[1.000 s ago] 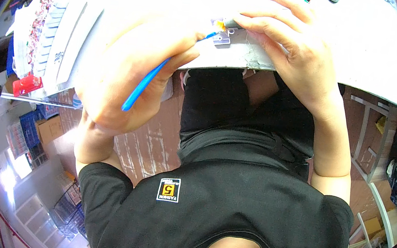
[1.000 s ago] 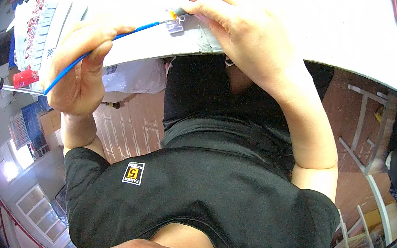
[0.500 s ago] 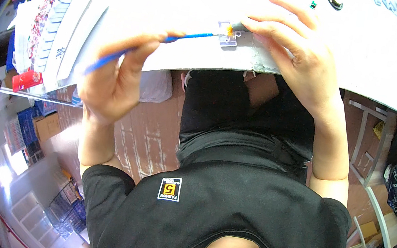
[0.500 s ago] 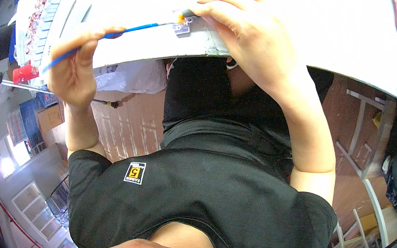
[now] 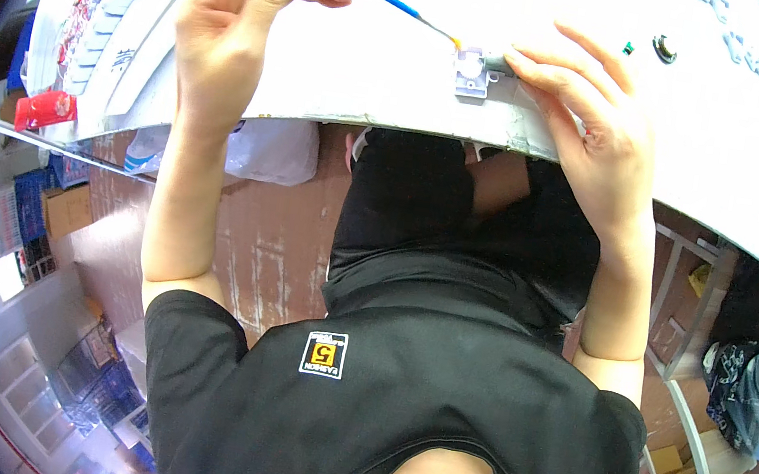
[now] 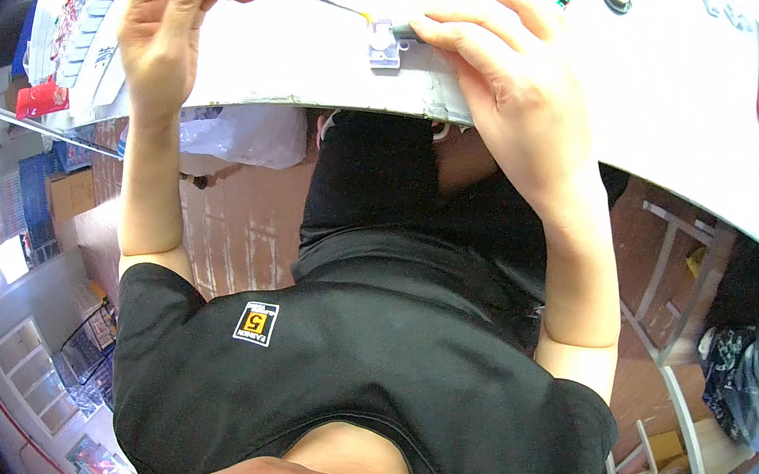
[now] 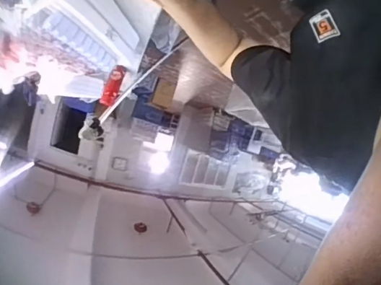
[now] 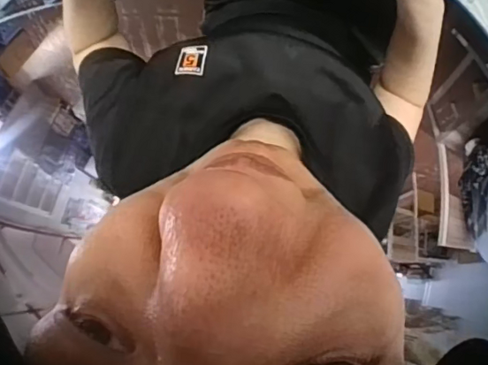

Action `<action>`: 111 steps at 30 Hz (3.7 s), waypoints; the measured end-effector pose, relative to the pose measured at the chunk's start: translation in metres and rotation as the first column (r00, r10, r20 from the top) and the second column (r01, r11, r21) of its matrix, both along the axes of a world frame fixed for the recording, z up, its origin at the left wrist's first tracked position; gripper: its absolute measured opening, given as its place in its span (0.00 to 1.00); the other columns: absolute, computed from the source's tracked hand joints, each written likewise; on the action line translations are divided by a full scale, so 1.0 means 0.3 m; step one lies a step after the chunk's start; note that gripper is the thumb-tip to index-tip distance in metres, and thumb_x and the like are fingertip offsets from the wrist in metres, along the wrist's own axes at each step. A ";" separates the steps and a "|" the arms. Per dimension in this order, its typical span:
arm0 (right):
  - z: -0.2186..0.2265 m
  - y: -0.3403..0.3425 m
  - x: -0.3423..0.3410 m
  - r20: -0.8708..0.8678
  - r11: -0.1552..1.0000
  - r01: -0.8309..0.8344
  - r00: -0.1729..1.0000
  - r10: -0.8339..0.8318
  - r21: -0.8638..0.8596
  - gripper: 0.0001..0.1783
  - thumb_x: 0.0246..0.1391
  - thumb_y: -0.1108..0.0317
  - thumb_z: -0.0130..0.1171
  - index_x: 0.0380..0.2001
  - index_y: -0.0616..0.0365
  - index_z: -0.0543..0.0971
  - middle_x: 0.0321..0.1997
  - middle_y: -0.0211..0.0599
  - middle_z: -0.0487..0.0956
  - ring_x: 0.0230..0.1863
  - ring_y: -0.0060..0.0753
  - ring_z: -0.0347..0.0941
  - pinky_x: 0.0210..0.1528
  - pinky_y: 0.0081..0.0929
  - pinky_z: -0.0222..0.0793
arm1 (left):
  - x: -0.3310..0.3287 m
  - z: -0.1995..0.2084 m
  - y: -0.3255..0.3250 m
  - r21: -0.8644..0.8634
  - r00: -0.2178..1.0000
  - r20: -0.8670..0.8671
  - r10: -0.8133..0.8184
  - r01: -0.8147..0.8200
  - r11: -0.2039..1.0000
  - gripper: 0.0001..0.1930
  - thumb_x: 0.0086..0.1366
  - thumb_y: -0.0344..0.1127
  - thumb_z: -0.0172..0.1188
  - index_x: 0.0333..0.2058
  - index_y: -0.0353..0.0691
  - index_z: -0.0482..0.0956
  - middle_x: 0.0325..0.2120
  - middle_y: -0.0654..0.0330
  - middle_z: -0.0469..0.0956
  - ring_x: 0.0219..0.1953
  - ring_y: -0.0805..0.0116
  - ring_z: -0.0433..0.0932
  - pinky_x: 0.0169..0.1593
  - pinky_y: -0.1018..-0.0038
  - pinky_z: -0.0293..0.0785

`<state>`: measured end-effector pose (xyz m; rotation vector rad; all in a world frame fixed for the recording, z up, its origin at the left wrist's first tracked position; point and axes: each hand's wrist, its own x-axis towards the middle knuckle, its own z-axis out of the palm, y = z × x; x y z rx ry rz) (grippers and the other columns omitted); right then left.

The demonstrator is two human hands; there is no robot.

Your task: Assemble small electronic toy components by gluing motors and connecting wires inside plastic housings.

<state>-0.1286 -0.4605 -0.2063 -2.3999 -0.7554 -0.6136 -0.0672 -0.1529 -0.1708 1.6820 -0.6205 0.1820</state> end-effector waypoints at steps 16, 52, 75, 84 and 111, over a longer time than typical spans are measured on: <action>0.001 0.015 -0.003 -0.064 0.998 -0.040 0.997 0.043 0.055 0.14 0.52 0.75 0.64 0.44 0.51 0.85 0.49 0.31 0.84 0.60 0.43 0.73 0.62 0.35 0.67 | -0.083 0.068 -0.116 -0.192 0.826 0.441 0.350 -0.294 0.936 0.09 0.76 0.36 0.49 0.41 0.36 0.69 0.26 0.60 0.77 0.28 0.73 0.78 0.35 0.79 0.76; 0.022 0.005 0.004 -0.022 0.999 -0.019 1.000 0.019 0.027 0.16 0.47 0.74 0.64 0.41 0.51 0.85 0.47 0.26 0.84 0.60 0.39 0.73 0.63 0.41 0.64 | 0.302 0.146 -0.207 0.379 0.846 0.460 0.271 -0.463 0.801 0.07 0.71 0.30 0.57 0.34 0.31 0.76 0.26 0.62 0.77 0.29 0.77 0.76 0.35 0.79 0.75; 0.021 0.006 -0.004 -0.025 0.999 -0.002 1.000 0.003 0.037 0.17 0.46 0.77 0.64 0.41 0.51 0.85 0.47 0.26 0.84 0.60 0.38 0.73 0.58 0.35 0.68 | -0.134 0.144 -0.202 0.317 0.782 0.620 -0.061 -0.178 0.932 0.14 0.71 0.35 0.57 0.32 0.26 0.75 0.21 0.40 0.80 0.24 0.54 0.82 0.30 0.65 0.80; -0.013 -0.005 0.008 0.032 0.965 -0.098 0.995 0.093 0.245 0.14 0.49 0.75 0.63 0.42 0.58 0.83 0.46 0.34 0.82 0.57 0.43 0.73 0.59 0.43 0.66 | -0.204 0.150 -0.239 0.571 0.859 0.458 -0.228 -0.088 0.816 0.10 0.71 0.31 0.54 0.35 0.28 0.70 0.24 0.40 0.82 0.28 0.50 0.83 0.37 0.58 0.80; 0.018 0.003 -0.009 -0.033 1.000 -0.013 0.999 0.013 0.015 0.19 0.45 0.75 0.64 0.44 0.52 0.84 0.50 0.27 0.82 0.62 0.37 0.71 0.63 0.36 0.65 | -0.158 0.213 -0.209 0.540 0.844 0.467 -0.264 -0.036 0.841 0.09 0.67 0.30 0.58 0.34 0.27 0.76 0.26 0.40 0.83 0.30 0.49 0.84 0.40 0.62 0.80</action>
